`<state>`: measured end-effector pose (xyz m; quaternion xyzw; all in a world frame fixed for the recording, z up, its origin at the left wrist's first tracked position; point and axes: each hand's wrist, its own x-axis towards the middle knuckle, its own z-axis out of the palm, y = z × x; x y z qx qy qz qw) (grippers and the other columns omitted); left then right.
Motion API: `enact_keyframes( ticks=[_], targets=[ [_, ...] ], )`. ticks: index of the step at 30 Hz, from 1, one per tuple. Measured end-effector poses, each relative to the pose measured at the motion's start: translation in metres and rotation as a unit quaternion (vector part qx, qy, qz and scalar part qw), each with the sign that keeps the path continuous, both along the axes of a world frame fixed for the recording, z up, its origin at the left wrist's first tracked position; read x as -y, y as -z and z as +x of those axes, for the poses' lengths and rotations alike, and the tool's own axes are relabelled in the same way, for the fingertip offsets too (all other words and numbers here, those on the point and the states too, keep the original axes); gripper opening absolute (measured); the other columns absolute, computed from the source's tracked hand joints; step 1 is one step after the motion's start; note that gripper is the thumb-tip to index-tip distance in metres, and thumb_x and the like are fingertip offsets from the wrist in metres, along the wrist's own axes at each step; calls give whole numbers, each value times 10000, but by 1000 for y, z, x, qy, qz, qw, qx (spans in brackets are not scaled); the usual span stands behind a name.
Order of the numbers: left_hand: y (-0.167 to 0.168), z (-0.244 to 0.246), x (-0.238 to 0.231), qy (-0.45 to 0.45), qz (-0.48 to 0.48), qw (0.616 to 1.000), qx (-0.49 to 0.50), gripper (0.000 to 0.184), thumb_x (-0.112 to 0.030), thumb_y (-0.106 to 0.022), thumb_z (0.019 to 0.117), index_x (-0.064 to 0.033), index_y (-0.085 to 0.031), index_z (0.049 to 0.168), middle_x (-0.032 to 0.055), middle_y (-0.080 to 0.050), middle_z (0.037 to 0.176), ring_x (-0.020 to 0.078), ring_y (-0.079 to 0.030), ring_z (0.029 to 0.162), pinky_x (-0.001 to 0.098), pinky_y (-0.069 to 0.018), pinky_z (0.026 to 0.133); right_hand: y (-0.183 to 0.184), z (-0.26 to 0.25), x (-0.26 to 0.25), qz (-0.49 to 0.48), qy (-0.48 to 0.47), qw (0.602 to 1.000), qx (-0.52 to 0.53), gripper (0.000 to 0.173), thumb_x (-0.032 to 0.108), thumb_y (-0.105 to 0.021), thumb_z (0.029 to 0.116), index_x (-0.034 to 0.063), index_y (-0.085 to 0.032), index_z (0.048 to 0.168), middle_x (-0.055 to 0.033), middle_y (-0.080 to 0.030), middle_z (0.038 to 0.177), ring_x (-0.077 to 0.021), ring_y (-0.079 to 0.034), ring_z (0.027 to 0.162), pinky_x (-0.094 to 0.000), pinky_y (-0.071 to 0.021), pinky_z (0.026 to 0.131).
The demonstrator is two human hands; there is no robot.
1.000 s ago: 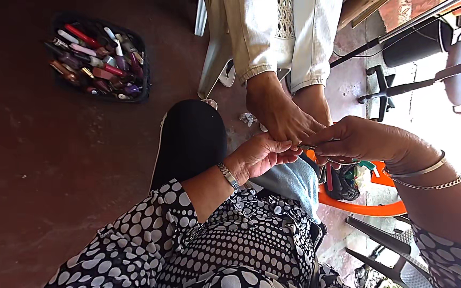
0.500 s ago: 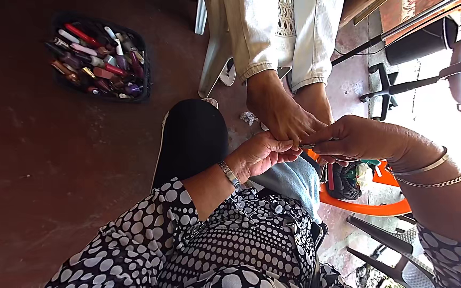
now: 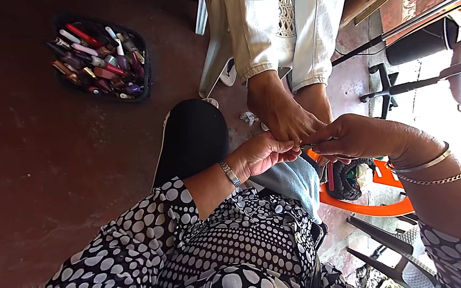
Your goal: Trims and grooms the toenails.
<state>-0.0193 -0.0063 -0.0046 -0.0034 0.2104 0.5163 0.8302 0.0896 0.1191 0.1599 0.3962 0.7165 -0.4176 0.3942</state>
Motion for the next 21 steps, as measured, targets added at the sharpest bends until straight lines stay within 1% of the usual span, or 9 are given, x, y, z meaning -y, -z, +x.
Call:
enact_keyframes(
  ticks=[1,4,8,11,13,16,17,19,21],
  targets=[
    [0,0,0,0,0,1000,0,175,72,-470,1009,-44,-600,994,59,-704,854,136,-717,795,285,-605,821,0,1,0,-2,-2,1000,-2,253,107,-563,1056,64,-740,1232,-13,-655,677,-40,-534,491,-190,-449,475],
    [0,0,-1,-1,-1,1000,-2,169,74,-475,1008,-46,-594,1016,62,-710,864,132,-720,792,280,-608,811,2,2,-2,-4,0,1000,-7,239,94,-577,1046,74,-754,1206,-16,-730,749,-37,-622,553,-188,-521,540],
    [0,0,-1,2,3,1000,-7,172,75,-468,1010,-47,-587,1032,61,-708,878,130,-719,797,282,-606,817,3,-3,0,13,0,1000,-7,198,93,-616,1025,52,-773,1138,-11,-708,699,-31,-600,522,-182,-499,510],
    [1,0,0,3,9,1000,-9,175,75,-475,1008,-51,-595,1021,55,-710,866,127,-717,792,279,-606,812,2,-2,-3,-2,-17,1000,3,229,114,-591,1043,70,-760,1191,-11,-659,661,-37,-542,492,-190,-456,485],
    [0,0,0,0,7,1000,-8,175,79,-474,1006,-45,-597,1018,60,-709,868,129,-716,792,278,-606,810,4,0,-5,-1,-27,1000,1,227,125,-596,1042,84,-766,1187,-6,-686,677,-28,-556,494,-186,-465,483],
    [1,1,-1,0,11,1000,-17,170,77,-476,1008,-40,-594,1045,59,-706,901,125,-712,809,277,-602,820,3,-4,1,25,-32,999,-4,191,133,-620,1032,79,-785,1111,-4,-711,707,-32,-597,534,-199,-497,526],
    [2,2,-2,-2,14,1000,-18,170,78,-482,1006,-36,-597,1058,62,-704,909,128,-709,811,279,-600,822,1,-4,3,27,-24,999,-27,174,129,-620,1031,69,-782,1057,-8,-710,710,-40,-613,550,-206,-511,534],
    [4,3,-2,-8,19,1000,-21,175,84,-494,998,-44,-592,1065,62,-703,909,127,-705,808,276,-596,817,-4,-2,12,37,23,987,-152,167,122,-608,1023,69,-733,926,22,-669,671,-24,-611,547,-184,-515,513],
    [5,6,-2,-13,23,999,-19,182,81,-507,988,-59,-610,1042,60,-713,903,123,-701,798,267,-592,797,5,0,28,39,125,934,-331,160,108,-570,996,91,-689,889,62,-644,663,-9,-599,537,-171,-531,499]
  ],
)
